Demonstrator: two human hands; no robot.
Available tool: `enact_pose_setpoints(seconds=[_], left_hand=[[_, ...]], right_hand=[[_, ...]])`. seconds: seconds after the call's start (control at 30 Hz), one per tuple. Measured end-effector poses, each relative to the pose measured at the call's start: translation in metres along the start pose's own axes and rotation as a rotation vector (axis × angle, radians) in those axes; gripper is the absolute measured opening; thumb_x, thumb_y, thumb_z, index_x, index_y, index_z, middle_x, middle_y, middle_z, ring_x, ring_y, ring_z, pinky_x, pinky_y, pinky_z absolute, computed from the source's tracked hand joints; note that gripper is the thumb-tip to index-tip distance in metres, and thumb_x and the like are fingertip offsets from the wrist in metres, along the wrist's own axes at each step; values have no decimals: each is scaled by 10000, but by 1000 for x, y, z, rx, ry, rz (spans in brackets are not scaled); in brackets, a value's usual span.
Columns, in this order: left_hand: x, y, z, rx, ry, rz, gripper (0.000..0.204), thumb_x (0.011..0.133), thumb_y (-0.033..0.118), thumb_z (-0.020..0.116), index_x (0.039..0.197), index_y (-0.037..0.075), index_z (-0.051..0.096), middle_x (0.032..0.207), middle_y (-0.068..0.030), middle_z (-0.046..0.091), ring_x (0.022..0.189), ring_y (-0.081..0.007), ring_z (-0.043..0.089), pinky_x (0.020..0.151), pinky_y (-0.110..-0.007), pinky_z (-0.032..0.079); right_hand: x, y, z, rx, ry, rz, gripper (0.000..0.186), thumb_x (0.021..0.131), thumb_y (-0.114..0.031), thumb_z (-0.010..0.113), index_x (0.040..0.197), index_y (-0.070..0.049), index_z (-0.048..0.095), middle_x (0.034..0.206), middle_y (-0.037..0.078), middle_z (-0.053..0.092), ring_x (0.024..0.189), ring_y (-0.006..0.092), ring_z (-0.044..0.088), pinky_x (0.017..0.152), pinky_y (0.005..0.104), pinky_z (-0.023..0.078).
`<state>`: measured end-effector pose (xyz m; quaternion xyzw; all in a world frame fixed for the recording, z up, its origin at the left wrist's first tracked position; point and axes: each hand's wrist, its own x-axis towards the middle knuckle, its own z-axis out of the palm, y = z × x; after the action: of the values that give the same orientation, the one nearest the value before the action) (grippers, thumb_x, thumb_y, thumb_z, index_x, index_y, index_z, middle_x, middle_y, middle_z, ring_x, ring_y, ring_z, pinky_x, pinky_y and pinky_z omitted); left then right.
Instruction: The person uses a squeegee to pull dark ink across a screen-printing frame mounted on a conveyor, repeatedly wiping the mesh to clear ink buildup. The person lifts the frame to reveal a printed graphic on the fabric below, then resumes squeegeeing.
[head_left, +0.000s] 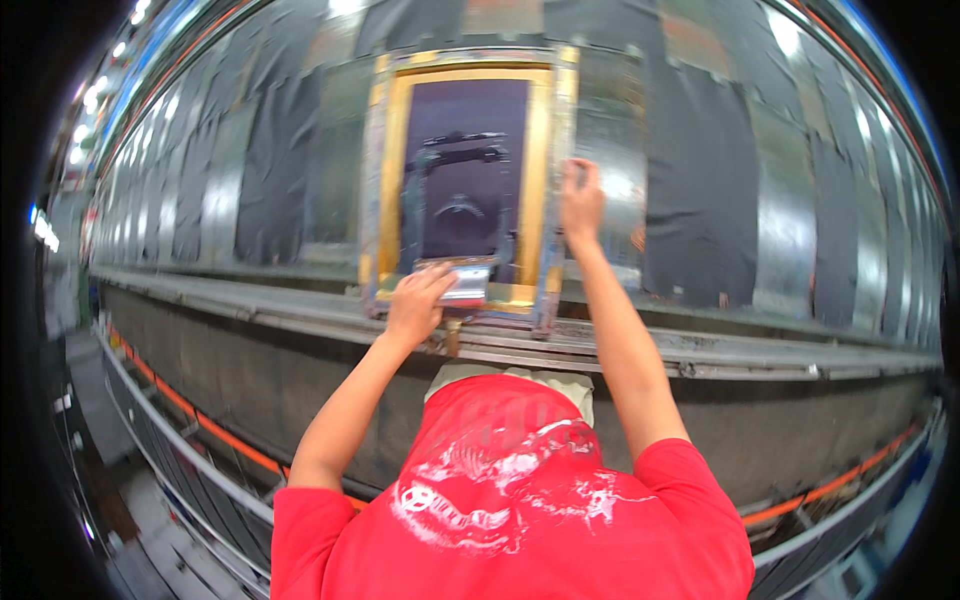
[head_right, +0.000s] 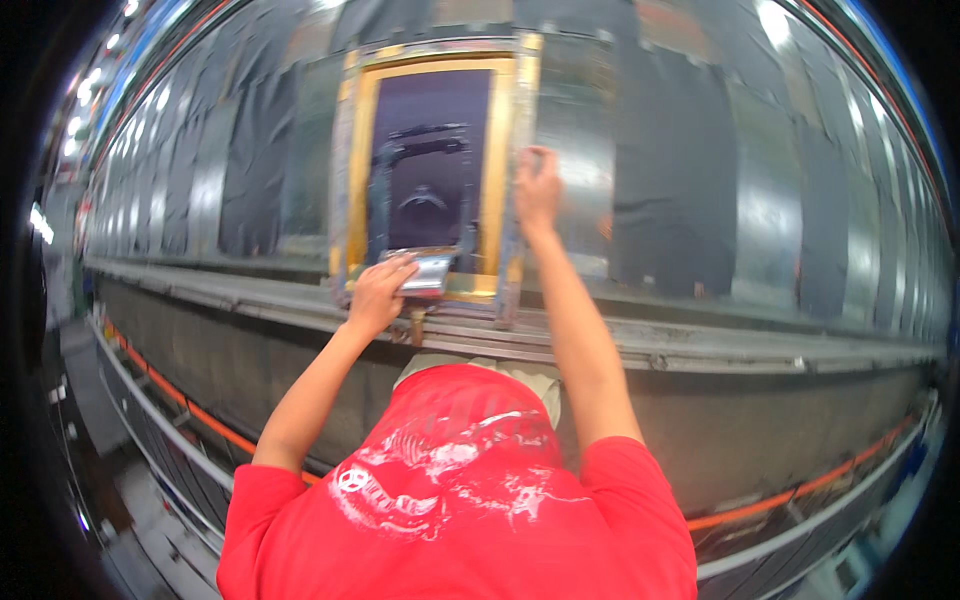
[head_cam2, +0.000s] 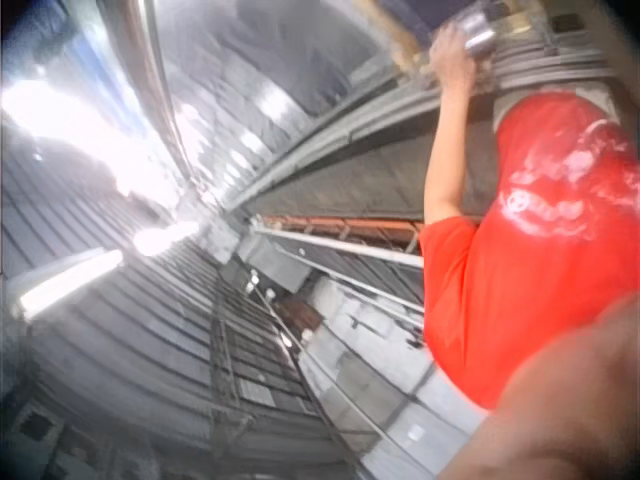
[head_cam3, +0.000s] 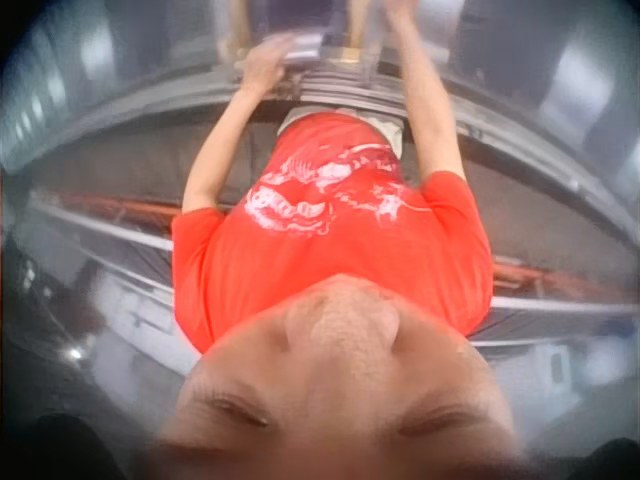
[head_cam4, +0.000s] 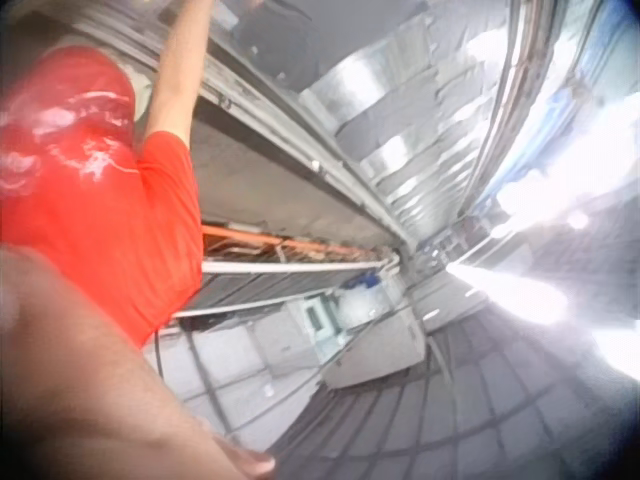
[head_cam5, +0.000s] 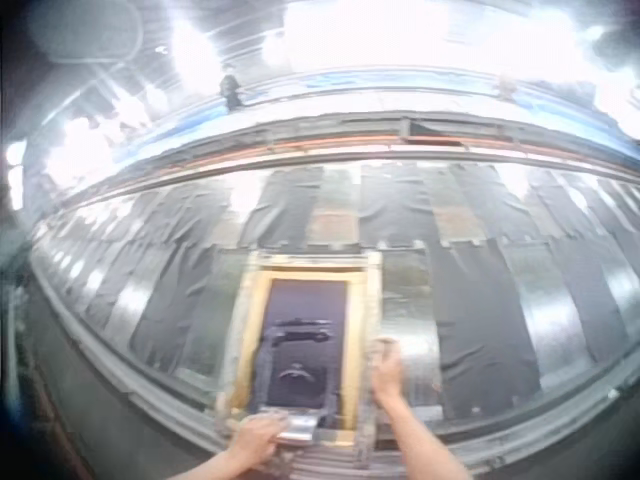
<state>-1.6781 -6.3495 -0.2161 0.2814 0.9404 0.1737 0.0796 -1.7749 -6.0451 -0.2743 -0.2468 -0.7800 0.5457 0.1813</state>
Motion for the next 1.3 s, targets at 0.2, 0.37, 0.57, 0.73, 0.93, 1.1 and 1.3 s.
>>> enact_pose_setpoints(seconds=[0.2, 0.37, 0.57, 0.73, 0.93, 1.1, 1.3], left_hand=[[20, 29, -4, -42, -60, -14, 513, 713, -48, 621, 1203, 96, 661, 1153, -105, 642, 1088, -327, 609, 898, -446, 476], [41, 16, -16, 34, -133, -15, 453, 708, -41, 642, 1142, 85, 665, 997, -109, 632, 959, -342, 619, 813, -429, 486], [53, 15, -33, 68, -156, -62, 410, 695, -27, 682, 1090, 82, 677, 918, -111, 609, 872, -340, 617, 765, -425, 487], [59, 28, -16, 70, -134, -29, 395, 674, 9, 682, 1062, 79, 685, 892, -125, 612, 839, -348, 610, 754, -419, 484], [70, 23, -7, 87, -202, -34, 383, 653, 19, 671, 1035, 46, 661, 885, -130, 616, 830, -354, 595, 760, -420, 472], [76, 22, -13, 111, -257, -47, 377, 664, 19, 683, 1038, 38, 642, 884, -135, 606, 844, -368, 587, 791, -439, 460], [75, 26, -12, 95, -276, -83, 382, 678, 7, 694, 1056, 16, 634, 893, -160, 581, 817, -354, 577, 748, -419, 465]], right_hand=[[12, 3, -17, -53, -6, 6, 286, 955, -275, 587, 1144, -63, 565, 894, 256, 674, 900, 448, 653, 784, 527, 498], [0, 20, 6, 79, 34, 41, 292, 911, -174, 618, 1166, -58, 536, 980, 253, 671, 877, 441, 657, 775, 509, 500], [6, 0, -5, 343, -22, 134, 300, 897, -148, 626, 1166, -38, 551, 949, 248, 666, 878, 400, 664, 782, 456, 505], [20, 1, -43, 491, -153, 271, 333, 903, -119, 614, 1194, -22, 485, 953, 273, 642, 922, 463, 631, 823, 480, 485], [21, 23, -41, 661, -152, 168, 434, 908, -95, 624, 1278, -19, 410, 1086, 268, 587, 959, 434, 601, 837, 459, 479], [24, 18, -44, 627, -34, 126, 475, 904, -88, 633, 1309, -40, 390, 1119, 279, 569, 998, 457, 609, 837, 480, 495], [26, 16, -49, 668, -136, 199, 507, 889, -99, 636, 1319, -28, 378, 1200, 249, 534, 1035, 492, 576, 851, 520, 493]])
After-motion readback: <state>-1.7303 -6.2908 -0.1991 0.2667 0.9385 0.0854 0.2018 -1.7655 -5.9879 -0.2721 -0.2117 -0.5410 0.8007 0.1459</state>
